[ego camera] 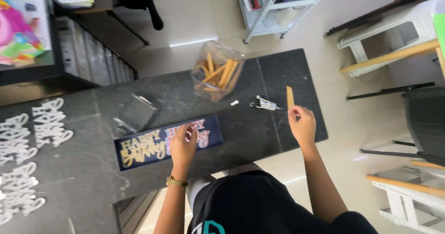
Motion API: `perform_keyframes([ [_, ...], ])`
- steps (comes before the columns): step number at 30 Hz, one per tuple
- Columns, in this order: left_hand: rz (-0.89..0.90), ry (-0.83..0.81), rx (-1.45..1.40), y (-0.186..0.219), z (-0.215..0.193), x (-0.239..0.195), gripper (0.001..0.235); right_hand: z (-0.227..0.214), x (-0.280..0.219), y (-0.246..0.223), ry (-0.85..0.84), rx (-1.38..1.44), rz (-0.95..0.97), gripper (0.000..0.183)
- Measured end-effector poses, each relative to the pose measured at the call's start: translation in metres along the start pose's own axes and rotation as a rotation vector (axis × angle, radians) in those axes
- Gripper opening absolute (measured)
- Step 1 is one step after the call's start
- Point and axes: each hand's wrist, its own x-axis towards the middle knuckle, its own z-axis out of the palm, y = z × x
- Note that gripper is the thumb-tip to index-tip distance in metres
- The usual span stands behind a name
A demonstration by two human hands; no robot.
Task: Assembling cake toppers by applying glue to decorative cutouts and attaching wooden sticks.
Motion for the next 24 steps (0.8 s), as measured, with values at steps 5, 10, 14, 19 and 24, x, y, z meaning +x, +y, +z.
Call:
perform_keyframes([
  [5,0.029,-0.062,-0.009,0.037,0.042,-0.036,0.017,0.041,-0.009,0.071,-0.190,-0.156,0.365,0.040],
  [10,-0.006,-0.060,0.045,0.053,0.052,-0.059,0.018,0.059,-0.011,0.087,-0.198,-0.035,0.475,0.025],
  [14,-0.030,-0.061,0.015,0.067,0.049,-0.065,0.019,0.059,-0.001,0.095,-0.311,0.031,0.577,0.028],
  [19,-0.038,-0.125,0.005,0.088,0.042,-0.063,0.019,0.062,0.002,0.108,-0.389,0.068,0.626,0.023],
  [24,-0.018,-0.115,-0.020,0.102,0.045,-0.061,0.017,0.041,0.007,0.090,-0.376,0.168,0.673,0.022],
])
